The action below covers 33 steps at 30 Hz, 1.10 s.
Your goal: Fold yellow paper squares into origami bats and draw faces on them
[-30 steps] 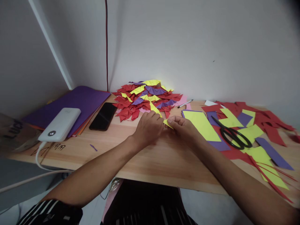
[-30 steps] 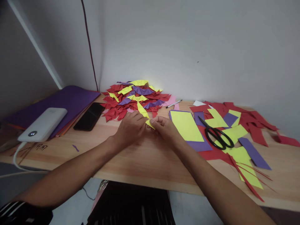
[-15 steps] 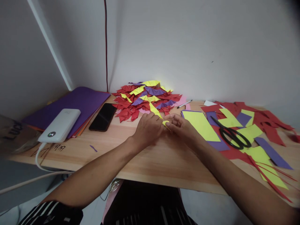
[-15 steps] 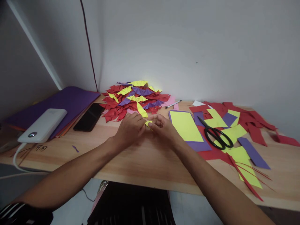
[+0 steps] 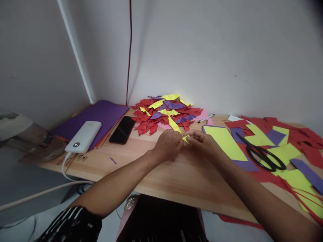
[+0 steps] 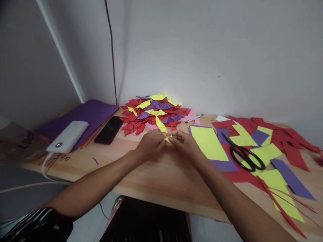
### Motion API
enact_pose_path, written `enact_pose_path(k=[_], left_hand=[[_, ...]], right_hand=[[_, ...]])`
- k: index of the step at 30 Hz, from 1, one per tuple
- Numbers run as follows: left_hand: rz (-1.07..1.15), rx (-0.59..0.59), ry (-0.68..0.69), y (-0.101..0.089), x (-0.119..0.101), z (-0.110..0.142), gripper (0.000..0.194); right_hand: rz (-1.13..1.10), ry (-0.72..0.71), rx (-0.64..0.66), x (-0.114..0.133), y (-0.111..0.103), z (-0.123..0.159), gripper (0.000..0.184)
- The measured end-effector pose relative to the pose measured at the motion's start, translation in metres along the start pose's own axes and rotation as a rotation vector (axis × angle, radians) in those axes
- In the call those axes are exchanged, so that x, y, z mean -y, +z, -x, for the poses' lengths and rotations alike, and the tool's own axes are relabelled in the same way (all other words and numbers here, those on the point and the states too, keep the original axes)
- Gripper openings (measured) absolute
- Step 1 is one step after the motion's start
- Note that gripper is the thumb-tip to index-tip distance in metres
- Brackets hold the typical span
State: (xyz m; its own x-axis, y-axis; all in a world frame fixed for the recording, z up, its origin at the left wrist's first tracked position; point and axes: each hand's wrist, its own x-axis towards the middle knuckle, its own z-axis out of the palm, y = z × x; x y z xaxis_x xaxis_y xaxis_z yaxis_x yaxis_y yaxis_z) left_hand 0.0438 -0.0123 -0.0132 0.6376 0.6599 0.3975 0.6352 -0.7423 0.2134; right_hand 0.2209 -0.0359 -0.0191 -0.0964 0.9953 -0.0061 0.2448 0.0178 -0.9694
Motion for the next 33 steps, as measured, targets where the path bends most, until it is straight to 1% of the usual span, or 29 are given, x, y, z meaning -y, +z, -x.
enact_pose_path(k=[5,10,14,17,20,26,28,30,32,33], left_hand=[[0.127,0.003,-0.020,0.004,0.003,-0.001,0.026],[0.256,0.002,-0.026,0.005,0.005,0.000,0.025],[0.425,0.005,-0.045,0.004,0.006,0.000,0.027],[0.540,0.001,-0.058,0.003,0.006,-0.001,0.029],[0.575,0.001,-0.054,0.002,0.005,-0.002,0.032],[0.637,0.032,-0.078,0.000,0.003,-0.004,0.032],[0.664,0.048,-0.103,-0.003,0.003,-0.006,0.031],[0.699,0.048,-0.146,-0.006,0.002,-0.008,0.024],[0.742,0.016,-0.212,-0.008,0.002,-0.009,0.014],[0.765,-0.012,-0.252,-0.007,0.002,-0.010,0.013]], right_hand=[[0.078,-0.048,-0.022,-0.006,0.000,-0.002,0.038],[0.059,-0.095,-0.022,0.001,0.001,0.000,0.032],[0.052,-0.106,-0.038,0.006,0.002,0.001,0.028],[0.041,-0.160,-0.049,0.006,0.002,0.001,0.025],[0.080,-0.232,-0.058,0.004,0.002,0.000,0.024],[0.098,-0.287,-0.057,0.000,0.001,-0.001,0.026],[0.104,-0.305,-0.067,-0.002,0.001,-0.003,0.027],[0.112,-0.321,-0.089,-0.003,0.001,-0.004,0.027],[0.123,-0.333,-0.112,-0.004,0.001,-0.005,0.027],[0.129,-0.335,-0.122,-0.004,0.001,-0.005,0.027]])
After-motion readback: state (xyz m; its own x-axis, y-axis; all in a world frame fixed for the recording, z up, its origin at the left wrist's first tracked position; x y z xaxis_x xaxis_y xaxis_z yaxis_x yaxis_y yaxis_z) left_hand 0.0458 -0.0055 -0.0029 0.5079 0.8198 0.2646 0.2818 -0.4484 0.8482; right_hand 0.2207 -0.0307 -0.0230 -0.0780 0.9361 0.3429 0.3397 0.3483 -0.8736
